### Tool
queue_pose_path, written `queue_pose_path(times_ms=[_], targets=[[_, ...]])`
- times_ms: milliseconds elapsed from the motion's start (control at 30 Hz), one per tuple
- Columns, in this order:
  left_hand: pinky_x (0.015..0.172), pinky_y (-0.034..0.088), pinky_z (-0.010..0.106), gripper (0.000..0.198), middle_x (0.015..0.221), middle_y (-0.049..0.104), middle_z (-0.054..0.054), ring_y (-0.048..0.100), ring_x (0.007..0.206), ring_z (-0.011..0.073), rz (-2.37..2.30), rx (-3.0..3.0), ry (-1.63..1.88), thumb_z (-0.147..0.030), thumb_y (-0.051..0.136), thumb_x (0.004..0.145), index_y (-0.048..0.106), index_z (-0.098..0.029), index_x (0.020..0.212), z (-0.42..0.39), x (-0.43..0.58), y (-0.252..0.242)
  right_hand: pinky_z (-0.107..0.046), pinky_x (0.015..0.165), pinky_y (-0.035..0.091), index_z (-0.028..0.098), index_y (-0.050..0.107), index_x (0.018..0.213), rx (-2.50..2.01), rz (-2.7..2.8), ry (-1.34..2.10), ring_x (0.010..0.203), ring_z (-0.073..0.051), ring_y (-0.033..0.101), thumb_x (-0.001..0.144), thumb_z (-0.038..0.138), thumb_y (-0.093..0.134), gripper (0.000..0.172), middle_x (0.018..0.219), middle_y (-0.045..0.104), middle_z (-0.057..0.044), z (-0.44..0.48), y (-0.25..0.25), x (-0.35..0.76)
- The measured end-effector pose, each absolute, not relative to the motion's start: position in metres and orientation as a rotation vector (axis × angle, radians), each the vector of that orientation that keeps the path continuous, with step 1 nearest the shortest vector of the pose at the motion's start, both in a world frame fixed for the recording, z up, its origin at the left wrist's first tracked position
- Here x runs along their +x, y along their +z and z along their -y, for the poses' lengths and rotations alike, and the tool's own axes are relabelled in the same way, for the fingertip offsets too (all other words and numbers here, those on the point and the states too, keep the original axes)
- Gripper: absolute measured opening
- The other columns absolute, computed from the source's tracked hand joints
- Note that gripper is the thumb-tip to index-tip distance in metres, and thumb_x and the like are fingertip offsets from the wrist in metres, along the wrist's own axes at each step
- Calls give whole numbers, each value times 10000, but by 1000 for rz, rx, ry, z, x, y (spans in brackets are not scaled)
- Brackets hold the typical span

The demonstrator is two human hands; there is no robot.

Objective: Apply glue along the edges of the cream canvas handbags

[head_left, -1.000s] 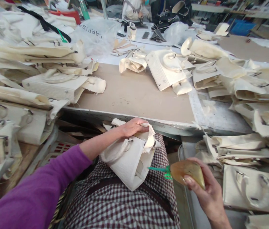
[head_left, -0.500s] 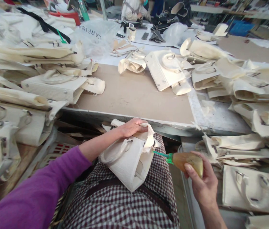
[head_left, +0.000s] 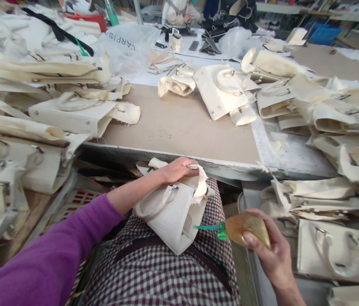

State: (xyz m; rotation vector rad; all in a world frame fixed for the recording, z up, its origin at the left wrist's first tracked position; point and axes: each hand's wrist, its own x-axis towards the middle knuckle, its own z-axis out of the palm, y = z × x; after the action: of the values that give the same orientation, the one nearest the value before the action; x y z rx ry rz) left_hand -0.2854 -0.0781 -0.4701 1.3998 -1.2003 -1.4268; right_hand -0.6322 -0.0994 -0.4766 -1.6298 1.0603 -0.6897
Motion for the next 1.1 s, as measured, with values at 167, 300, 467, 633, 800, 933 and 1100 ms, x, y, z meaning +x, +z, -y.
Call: queue_pose_path(times_ms=[167,300,467,633,800,933,1100], targets=[[658,393,259,333,801,642,30,558,747,179,1196,1410,-1414,-466,700,799,712,-142,873,78,-286,-469,-171,512,494,310,674,1180,-1614,-1105,-738,725,-163,624,786,453,801,438,971,684,-11,96,-478,-632],[683,417,270,334,819,652,41,570,772,190,1213,1407,-1406,-466,701,792,708,-140,863,77,-287,-468,-166,530,509,314,672,1182,-1599,-1100,-696,759,-171,644,783,439,808,439,1004,688,-14,91,-477,-636],[703,419,276,335,839,666,44,586,787,194,1247,1417,-1375,-475,679,817,705,-143,860,77,-289,-470,-178,631,549,320,688,1161,-1612,-1075,-657,825,-185,659,754,451,824,449,1046,687,-13,82,-475,-642],[743,421,284,324,844,676,42,601,810,199,1313,1435,-1317,-456,646,846,710,-139,863,77,-289,-469,-199,708,553,322,696,1125,-1481,-1189,-646,841,-184,644,725,494,828,455,1027,682,4,73,-461,-634],[819,433,309,269,883,690,45,615,875,208,1374,1467,-1190,-395,610,885,699,-142,865,70,-286,-458,-217,589,539,266,702,1114,-1258,-1226,-713,769,-197,623,665,526,843,538,943,682,-29,75,-461,-635],[856,476,323,191,935,698,48,642,899,194,1388,1511,-716,-270,531,935,680,-159,887,51,-279,-432,-235,496,536,238,683,1143,-884,-1184,-935,728,-216,648,647,479,844,574,917,678,-54,86,-472,-645],[915,516,360,237,1022,725,71,635,973,201,1606,1521,197,-73,452,942,660,-173,891,22,-282,-400,-222,447,499,220,695,1158,-817,-1172,-1121,685,-181,596,745,406,789,462,924,640,-59,97,-470,-645]])
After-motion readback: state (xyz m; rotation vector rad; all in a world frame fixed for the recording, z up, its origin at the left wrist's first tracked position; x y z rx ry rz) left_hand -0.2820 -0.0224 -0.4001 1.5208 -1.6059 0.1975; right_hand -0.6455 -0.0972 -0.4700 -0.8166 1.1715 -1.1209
